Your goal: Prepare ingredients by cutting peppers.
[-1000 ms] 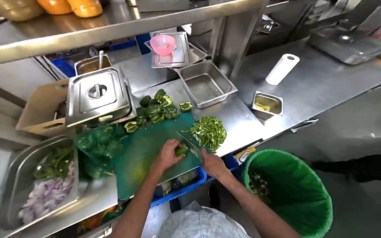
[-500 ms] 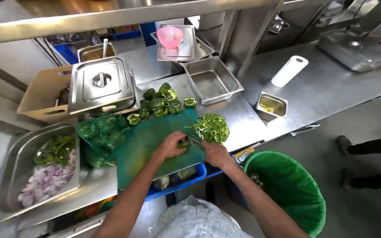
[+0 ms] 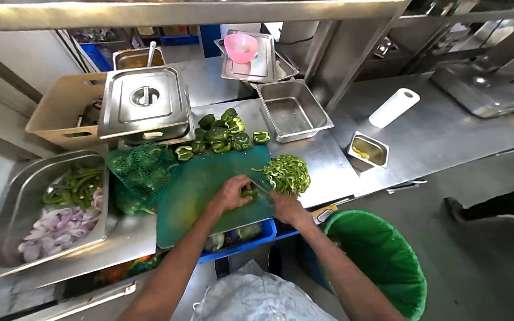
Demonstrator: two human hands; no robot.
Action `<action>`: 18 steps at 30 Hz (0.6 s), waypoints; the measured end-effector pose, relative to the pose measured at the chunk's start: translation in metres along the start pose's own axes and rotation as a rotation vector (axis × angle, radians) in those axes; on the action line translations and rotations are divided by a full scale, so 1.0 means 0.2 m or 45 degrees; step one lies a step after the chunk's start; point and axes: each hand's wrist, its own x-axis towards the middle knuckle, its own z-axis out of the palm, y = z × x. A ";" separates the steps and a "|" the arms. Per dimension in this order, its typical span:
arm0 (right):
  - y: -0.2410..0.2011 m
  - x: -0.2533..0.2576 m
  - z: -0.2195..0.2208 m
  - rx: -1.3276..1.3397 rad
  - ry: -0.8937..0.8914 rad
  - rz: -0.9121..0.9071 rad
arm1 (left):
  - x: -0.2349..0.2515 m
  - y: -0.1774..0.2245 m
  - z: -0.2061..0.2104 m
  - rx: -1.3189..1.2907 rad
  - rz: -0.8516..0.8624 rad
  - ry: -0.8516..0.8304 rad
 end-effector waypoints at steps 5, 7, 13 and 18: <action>0.03 -0.03 -0.10 -0.029 -0.014 -0.029 | -0.01 -0.01 0.00 -0.014 0.010 0.029; 0.07 -0.13 -0.19 -0.069 -0.029 -0.014 | -0.02 -0.02 0.02 -0.044 0.023 0.081; -0.03 0.12 0.10 0.062 -0.049 -0.017 | -0.02 -0.02 0.03 -0.015 0.012 0.109; -0.03 0.12 0.11 0.063 -0.041 -0.005 | -0.05 -0.03 0.02 0.130 0.091 0.129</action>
